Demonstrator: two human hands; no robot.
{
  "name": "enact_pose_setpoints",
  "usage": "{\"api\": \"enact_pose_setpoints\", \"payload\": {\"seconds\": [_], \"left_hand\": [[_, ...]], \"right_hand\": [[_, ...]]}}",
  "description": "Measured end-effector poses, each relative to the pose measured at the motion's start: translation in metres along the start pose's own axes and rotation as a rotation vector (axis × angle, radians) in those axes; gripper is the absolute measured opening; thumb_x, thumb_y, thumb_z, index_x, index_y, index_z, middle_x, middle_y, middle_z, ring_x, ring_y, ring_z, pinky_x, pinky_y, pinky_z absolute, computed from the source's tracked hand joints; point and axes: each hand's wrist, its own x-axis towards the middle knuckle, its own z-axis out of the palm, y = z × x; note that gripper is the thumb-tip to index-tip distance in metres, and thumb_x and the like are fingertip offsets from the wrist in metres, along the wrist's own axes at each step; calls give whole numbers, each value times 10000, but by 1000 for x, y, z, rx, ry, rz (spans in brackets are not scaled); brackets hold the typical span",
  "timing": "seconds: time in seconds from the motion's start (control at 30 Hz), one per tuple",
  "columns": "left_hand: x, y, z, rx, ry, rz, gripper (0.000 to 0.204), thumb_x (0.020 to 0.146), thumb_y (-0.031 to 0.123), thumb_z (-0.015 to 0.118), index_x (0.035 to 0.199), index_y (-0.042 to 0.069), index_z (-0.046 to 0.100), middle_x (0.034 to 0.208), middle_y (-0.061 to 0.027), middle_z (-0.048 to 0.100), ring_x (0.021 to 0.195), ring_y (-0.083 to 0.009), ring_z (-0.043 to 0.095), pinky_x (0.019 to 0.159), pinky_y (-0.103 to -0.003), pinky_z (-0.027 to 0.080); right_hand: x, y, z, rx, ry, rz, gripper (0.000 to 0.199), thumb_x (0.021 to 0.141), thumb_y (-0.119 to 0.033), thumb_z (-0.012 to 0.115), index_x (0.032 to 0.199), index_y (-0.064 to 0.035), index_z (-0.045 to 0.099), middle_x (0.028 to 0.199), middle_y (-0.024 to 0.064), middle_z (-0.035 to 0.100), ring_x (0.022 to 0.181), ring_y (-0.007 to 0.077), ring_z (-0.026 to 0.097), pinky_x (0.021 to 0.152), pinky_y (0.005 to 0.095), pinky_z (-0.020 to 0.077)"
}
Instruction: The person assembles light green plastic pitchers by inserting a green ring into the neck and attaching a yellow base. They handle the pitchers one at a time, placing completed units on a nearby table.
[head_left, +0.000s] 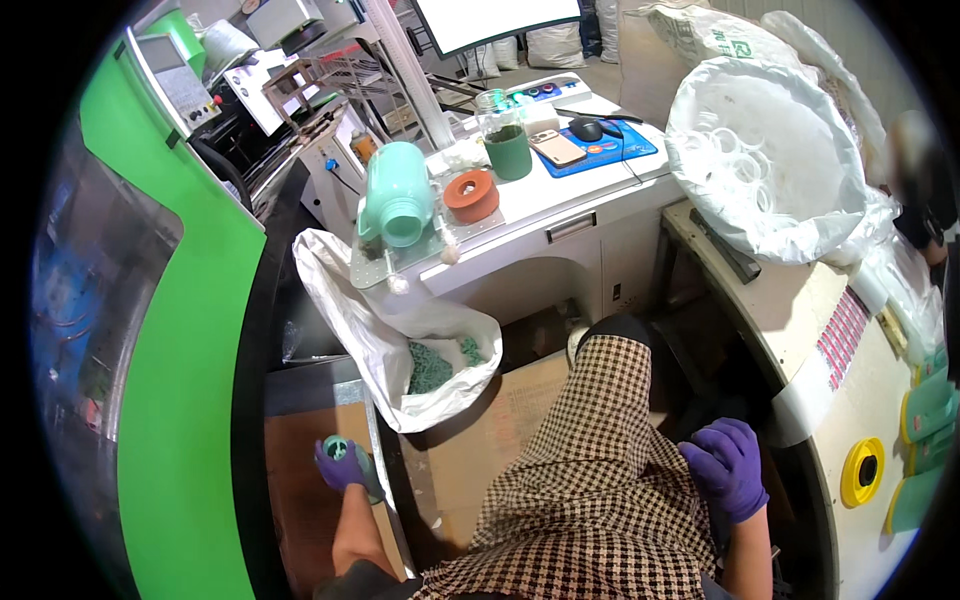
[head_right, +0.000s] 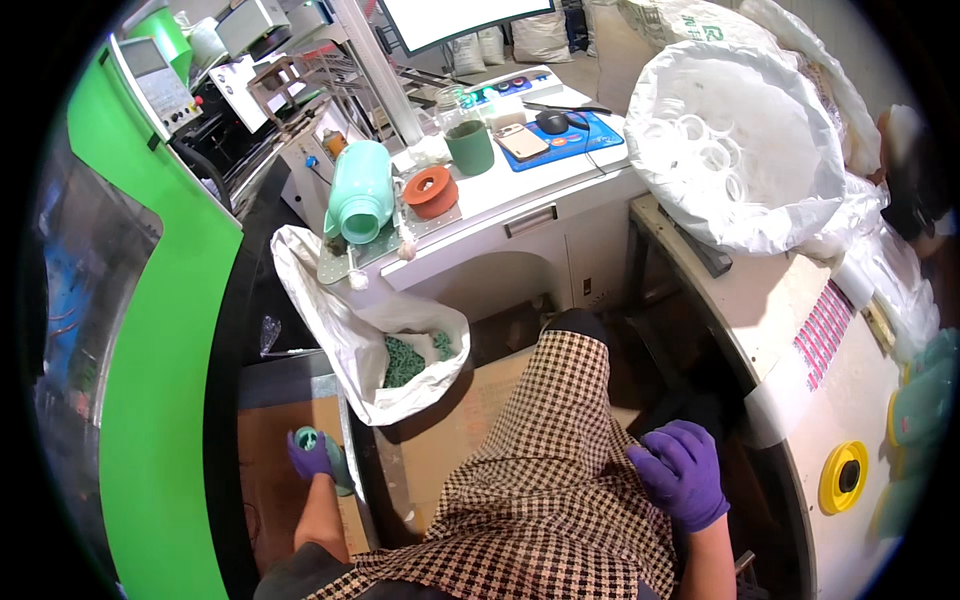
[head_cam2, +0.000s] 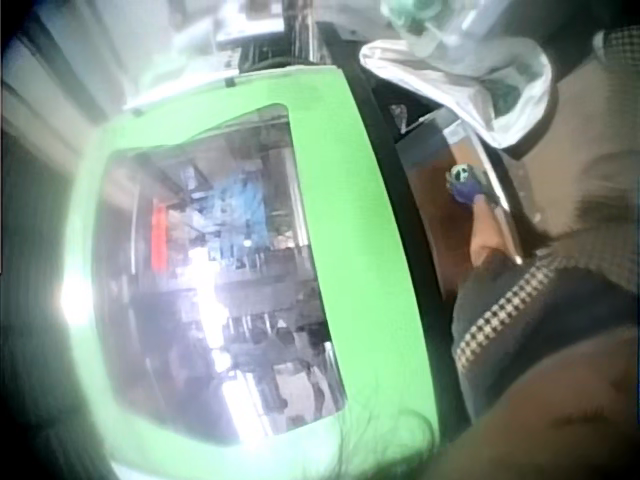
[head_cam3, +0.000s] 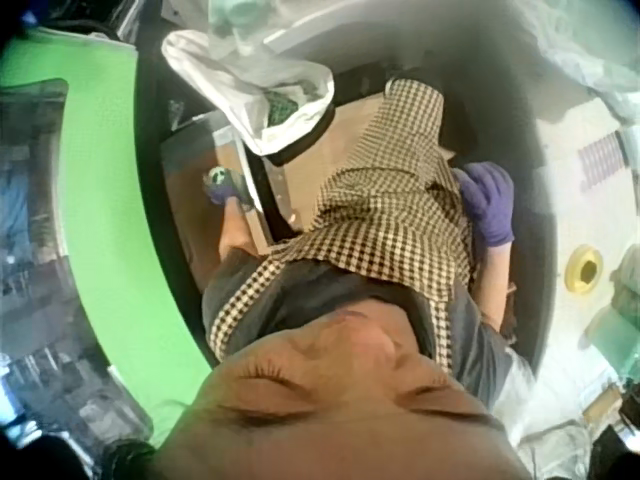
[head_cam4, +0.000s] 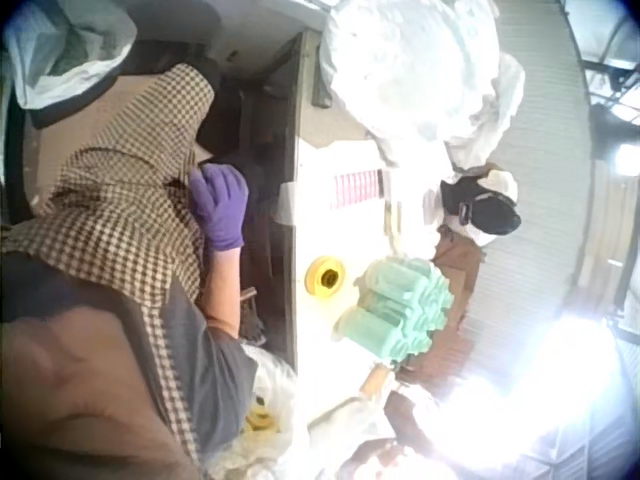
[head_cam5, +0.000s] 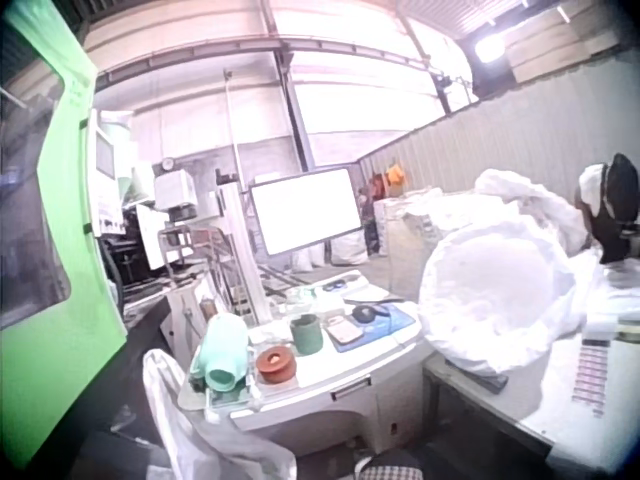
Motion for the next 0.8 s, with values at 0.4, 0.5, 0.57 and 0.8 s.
{"api": "enact_pose_setpoints", "payload": {"seconds": [0.4,0.5,0.57,0.8], "left_hand": [[-99,326,-205,-605,-251,1067,477,686,329,881,1064,116,685,1014,-56,667,949,-268,656,945,-467,480],[-148,331,-183,-763,-172,996,485,689,330,853,1094,117,692,1102,-74,646,1027,-275,648,999,-514,472],[-156,342,-179,-836,-232,1111,491,689,311,840,1119,121,701,1122,-85,636,1048,-282,646,1007,-543,472],[-172,359,-178,-882,-327,1405,378,765,155,724,1143,151,729,1113,-134,634,1038,-329,641,977,-577,483]], "right_hand": [[71,-88,57,439,-41,-266,480,866,-210,713,1332,-162,608,1207,57,659,738,165,668,557,284,504],[69,-97,75,455,-90,-127,486,828,-242,730,1279,-104,611,1208,85,648,718,215,660,581,343,523],[65,-85,83,380,-119,-28,445,816,-231,727,1217,-72,617,1186,99,646,712,243,658,595,373,529],[17,-61,126,433,-424,100,232,797,-176,715,971,-34,657,920,145,673,763,321,676,629,424,532]]}}
